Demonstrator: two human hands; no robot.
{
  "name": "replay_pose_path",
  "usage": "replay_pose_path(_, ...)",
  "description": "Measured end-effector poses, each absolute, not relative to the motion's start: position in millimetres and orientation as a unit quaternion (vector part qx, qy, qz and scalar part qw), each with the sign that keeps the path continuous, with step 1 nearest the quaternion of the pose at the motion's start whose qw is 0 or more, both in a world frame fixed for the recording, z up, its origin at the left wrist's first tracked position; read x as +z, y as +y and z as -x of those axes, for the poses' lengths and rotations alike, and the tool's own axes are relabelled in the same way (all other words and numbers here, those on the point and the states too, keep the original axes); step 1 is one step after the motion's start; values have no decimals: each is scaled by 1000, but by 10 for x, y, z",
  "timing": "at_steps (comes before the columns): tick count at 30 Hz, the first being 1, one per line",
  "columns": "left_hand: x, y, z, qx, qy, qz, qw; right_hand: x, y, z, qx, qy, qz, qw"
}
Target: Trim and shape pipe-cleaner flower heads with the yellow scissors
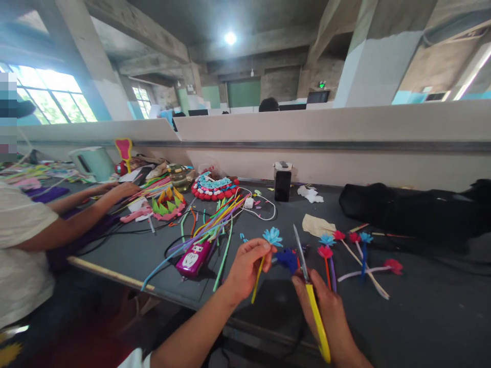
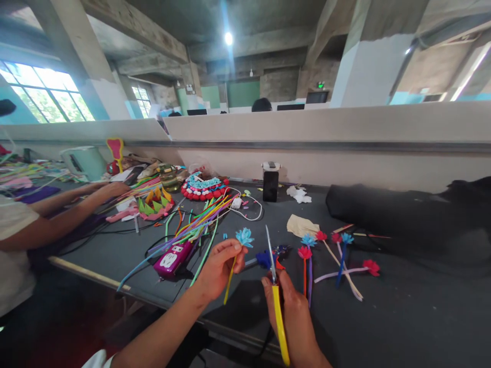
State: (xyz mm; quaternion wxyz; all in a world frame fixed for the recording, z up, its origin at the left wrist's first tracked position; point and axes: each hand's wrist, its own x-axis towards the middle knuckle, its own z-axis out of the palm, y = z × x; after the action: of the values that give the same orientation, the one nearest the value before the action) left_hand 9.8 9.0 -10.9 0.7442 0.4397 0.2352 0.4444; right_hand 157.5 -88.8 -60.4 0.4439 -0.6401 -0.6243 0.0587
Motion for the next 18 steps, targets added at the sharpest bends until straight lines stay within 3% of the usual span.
replay_pose_path(18, -97, 78, -87, 435, 101, -336, 830, -577, -995, -1617, 18, -663, 604, 442)
